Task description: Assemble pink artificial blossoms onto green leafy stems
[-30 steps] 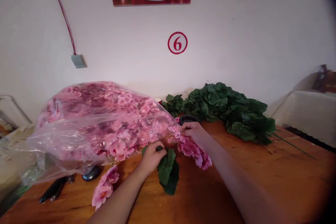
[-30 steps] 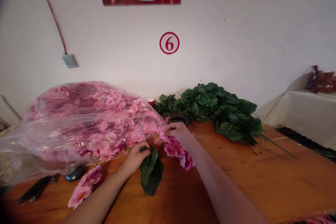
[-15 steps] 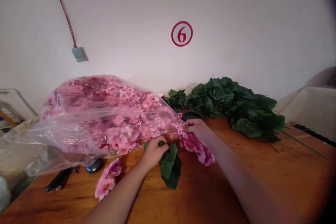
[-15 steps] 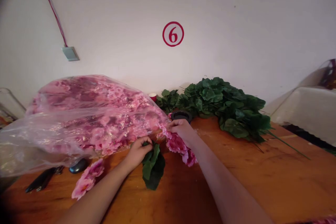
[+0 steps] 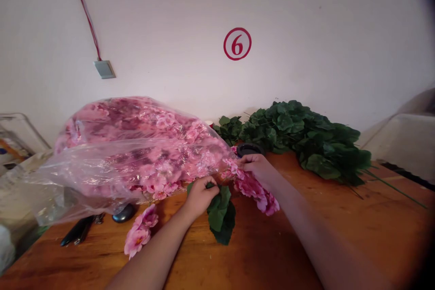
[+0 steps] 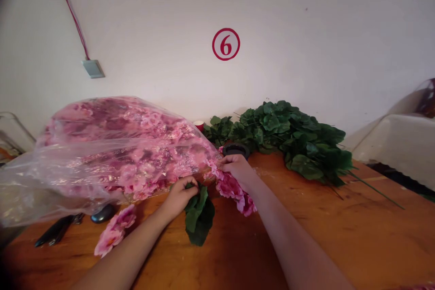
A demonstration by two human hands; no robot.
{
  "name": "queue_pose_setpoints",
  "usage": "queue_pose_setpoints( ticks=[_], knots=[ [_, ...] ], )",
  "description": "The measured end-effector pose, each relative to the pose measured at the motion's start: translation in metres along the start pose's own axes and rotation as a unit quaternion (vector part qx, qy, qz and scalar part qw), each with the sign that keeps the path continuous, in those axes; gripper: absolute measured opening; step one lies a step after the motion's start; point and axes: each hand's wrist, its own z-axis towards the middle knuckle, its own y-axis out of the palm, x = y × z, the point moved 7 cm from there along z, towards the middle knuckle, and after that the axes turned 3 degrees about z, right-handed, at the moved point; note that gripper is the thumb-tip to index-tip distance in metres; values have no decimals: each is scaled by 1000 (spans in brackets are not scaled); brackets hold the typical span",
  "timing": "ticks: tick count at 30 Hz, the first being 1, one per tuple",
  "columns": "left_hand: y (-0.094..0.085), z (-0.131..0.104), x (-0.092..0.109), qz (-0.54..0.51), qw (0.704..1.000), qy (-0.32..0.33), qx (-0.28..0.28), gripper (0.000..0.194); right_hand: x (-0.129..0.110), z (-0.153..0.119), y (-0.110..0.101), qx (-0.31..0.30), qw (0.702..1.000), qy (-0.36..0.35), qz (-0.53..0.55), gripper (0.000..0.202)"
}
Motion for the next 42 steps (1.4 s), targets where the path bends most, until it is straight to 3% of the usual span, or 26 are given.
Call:
queue_pose_setpoints(
  ticks=[21,26,31,37,42],
  knots=[
    [0,-2,2,0,1000,4,3,5,-2,-6,7,12,1000,20,6,20],
    [0,-1,-1,-3,1000,10,5,5,7,-7,8,-18,997,56,-46,26],
    [1,0,-5,-3,1000,1,-2,4,-6,-10,9,-25,994,10,-109,27],
    [2,0,-3,9,1000,1,-14,5,-12,-17,20,-85,971,-19,-224,47],
    [3,-3,2,4,1000,0,-27,6,-9,-16,26,-120,942,-44,-309,23]
  ],
)
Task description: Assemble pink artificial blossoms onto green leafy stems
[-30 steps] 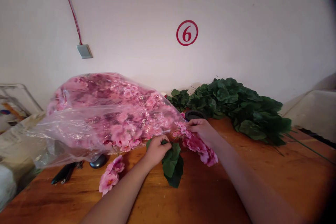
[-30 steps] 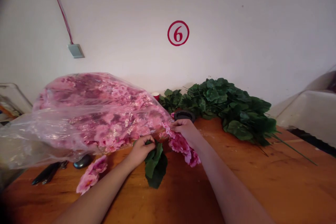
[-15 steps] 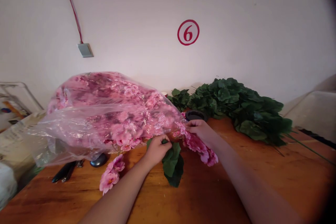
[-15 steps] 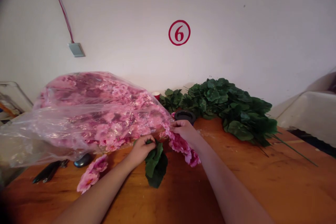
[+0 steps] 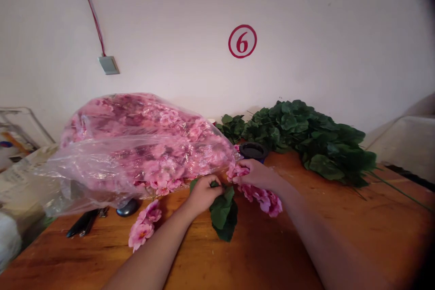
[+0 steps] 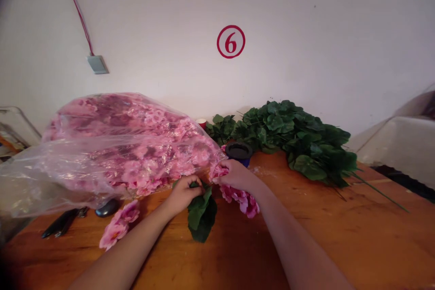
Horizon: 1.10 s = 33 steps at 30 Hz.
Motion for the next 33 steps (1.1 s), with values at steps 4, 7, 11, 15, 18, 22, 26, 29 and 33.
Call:
queue_pose_setpoints(
  ticks=[4,7,11,15,18,22,26,29,33],
  knots=[
    [2,-1,3,-4,1000,4,-17,7,4,5,5,6,1000,-6,21,16],
    [4,-1,1,-22,999,-14,-25,9,8,7,7,28,999,1,28,16],
    [4,-1,1,-32,999,-22,-25,11,14,8,10,41,999,19,24,17],
    [5,-2,1,-26,999,-28,-34,13,17,9,11,55,998,36,-7,17],
    [5,-2,1,-22,999,-24,-39,13,17,10,13,49,998,28,0,16],
    [5,-1,-1,-21,999,-13,-38,12,21,10,16,37,998,43,22,18],
    [6,-1,-5,-21,999,-11,-39,11,24,9,19,26,997,57,49,19],
    [7,-1,-3,-21,999,-5,-41,11,30,8,23,12,995,87,49,15],
    [7,-2,-1,-9,999,-6,-39,13,32,9,26,3,994,86,65,12]
  ],
)
